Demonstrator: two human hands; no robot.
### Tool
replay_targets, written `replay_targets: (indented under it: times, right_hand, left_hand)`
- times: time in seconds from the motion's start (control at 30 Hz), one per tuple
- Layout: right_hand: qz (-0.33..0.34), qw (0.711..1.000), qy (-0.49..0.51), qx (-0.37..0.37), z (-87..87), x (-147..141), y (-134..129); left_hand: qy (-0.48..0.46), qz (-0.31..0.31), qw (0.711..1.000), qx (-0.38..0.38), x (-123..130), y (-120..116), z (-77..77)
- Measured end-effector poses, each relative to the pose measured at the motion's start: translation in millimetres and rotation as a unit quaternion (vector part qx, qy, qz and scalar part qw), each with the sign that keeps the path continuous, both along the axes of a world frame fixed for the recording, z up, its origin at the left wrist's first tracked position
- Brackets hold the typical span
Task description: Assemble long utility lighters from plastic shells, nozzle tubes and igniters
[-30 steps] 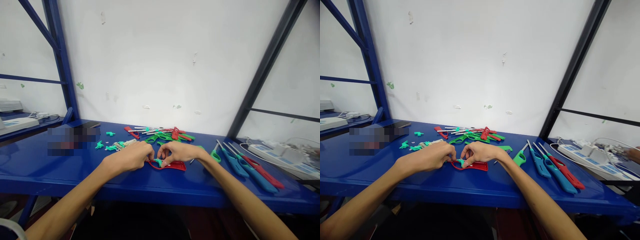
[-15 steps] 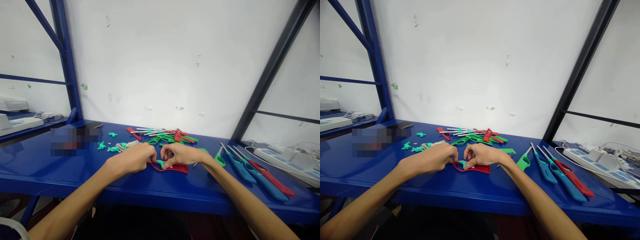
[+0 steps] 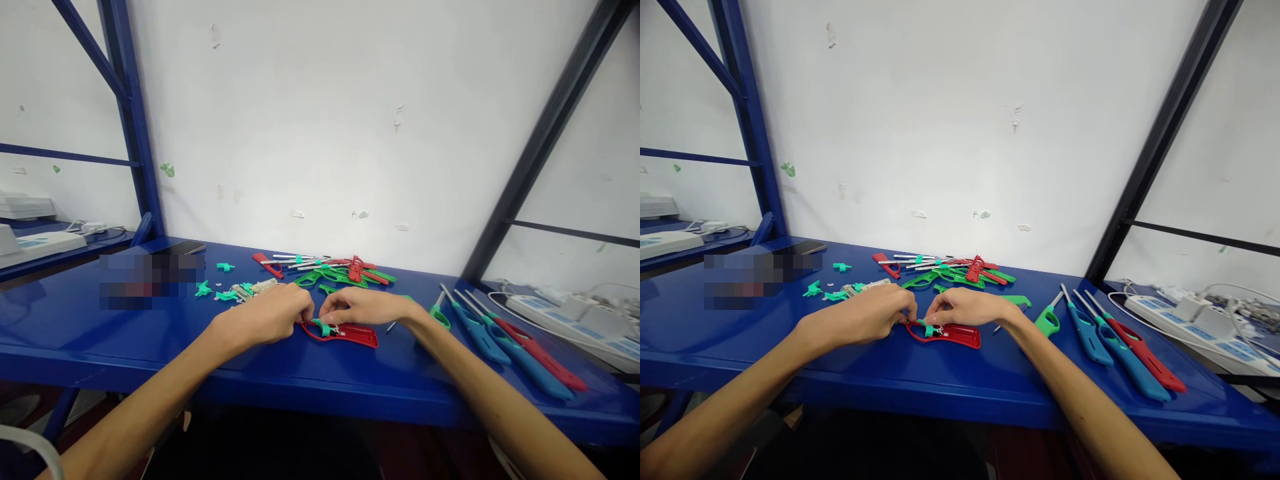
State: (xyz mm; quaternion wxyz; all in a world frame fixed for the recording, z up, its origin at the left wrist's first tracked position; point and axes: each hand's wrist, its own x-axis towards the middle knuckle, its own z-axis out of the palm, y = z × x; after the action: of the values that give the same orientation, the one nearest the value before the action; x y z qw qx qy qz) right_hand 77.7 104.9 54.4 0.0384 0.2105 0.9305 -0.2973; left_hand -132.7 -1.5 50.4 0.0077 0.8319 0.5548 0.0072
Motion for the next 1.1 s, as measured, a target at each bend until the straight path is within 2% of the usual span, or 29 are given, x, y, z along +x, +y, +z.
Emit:
replay_targets:
  times: [0.63, 1.1]
  right_hand:
    - [-0.033, 0.999, 0.017, 0.025, -7.5, -5.2, 2.7]
    - [-0.023, 0.999, 0.023, 0.02, -8.0, -5.9, -1.5]
  left_hand:
    - [-0.017, -0.014, 1.0, 0.008, 0.4, -1.3, -0.8]
    - [-0.011, -0.018, 1.0, 0.005, 0.4, -1.1, -1.9]
